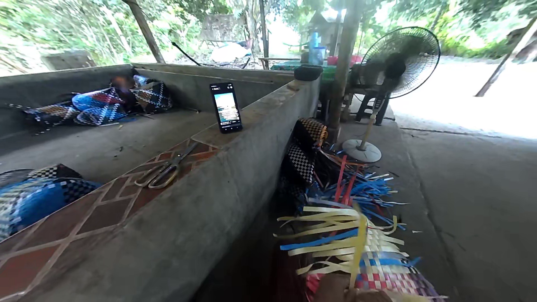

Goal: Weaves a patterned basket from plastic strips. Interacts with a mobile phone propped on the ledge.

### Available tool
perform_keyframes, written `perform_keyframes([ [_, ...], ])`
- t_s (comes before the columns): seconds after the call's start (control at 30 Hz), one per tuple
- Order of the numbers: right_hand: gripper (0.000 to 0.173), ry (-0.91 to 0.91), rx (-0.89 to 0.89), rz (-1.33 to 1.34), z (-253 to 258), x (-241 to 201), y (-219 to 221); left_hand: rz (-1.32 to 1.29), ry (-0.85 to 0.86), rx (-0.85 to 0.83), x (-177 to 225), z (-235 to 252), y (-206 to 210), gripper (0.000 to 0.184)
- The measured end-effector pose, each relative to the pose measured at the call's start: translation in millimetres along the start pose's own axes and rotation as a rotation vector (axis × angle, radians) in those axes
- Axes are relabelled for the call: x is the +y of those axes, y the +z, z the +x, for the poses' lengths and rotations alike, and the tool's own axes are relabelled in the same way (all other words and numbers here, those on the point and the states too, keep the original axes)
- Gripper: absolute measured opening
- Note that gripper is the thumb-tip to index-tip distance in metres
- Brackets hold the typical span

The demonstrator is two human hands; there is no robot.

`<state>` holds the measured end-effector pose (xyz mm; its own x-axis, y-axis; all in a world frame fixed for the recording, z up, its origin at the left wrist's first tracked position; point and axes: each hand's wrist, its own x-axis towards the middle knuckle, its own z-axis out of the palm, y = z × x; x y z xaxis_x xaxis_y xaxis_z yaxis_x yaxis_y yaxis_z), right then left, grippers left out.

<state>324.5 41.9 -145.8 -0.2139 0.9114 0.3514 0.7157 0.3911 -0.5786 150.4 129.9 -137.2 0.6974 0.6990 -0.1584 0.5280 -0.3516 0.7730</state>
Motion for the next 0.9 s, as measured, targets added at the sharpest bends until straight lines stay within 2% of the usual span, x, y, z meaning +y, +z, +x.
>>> perform_keyframes([
  [0.17,0.025,0.215,-0.222,-0.121,27.7,-9.1,-6.0,0.111,0.165,0.129,1.3,-10.4,7.9,0.033],
  [0.3,0.037,0.387,-0.324,-0.140,37.8,-17.6,-12.5,0.176,0.294,0.259,-13.0,-8.7,17.9,0.032],
  [0.37,0.040,0.434,-0.251,-0.039,34.9,-12.7,-14.8,0.162,0.279,0.258,-12.0,-8.8,17.3,0.031],
  [0.43,0.030,0.375,-0.069,0.129,26.6,-0.6,-14.6,0.130,0.215,0.267,-7.8,-10.3,13.3,0.031],
  [0.53,0.012,0.305,0.193,0.596,17.9,9.2,-21.3,0.074,0.114,0.195,-13.6,-6.2,8.4,0.036],
  [0.6,0.007,0.305,0.220,0.750,18.2,8.0,-30.2,0.047,0.076,0.157,-18.3,-1.0,8.8,0.039],
  [0.63,0.021,0.293,0.149,0.726,17.2,5.9,-33.4,0.038,0.070,0.147,-18.8,-0.2,9.5,0.039],
  [0.67,0.043,0.280,0.043,0.662,18.3,1.6,-35.2,0.033,0.069,0.140,-18.3,0.5,9.8,0.038],
  [0.73,0.063,0.243,-0.146,0.478,24.9,-4.1,-28.9,0.044,0.101,0.181,-17.3,-0.9,11.7,0.035],
  [0.77,0.065,0.231,-0.205,0.371,28.8,-4.4,-23.4,0.060,0.111,0.233,-17.2,-3.3,13.7,0.033],
  [0.83,0.061,0.223,-0.249,0.208,36.7,-3.2,-14.0,0.107,0.024,0.276,-11.0,-11.9,11.7,0.036],
  [0.9,0.044,0.245,-0.249,0.110,43.8,-3.6,-9.2,0.111,-0.067,0.356,-6.3,-29.0,11.3,0.037],
])
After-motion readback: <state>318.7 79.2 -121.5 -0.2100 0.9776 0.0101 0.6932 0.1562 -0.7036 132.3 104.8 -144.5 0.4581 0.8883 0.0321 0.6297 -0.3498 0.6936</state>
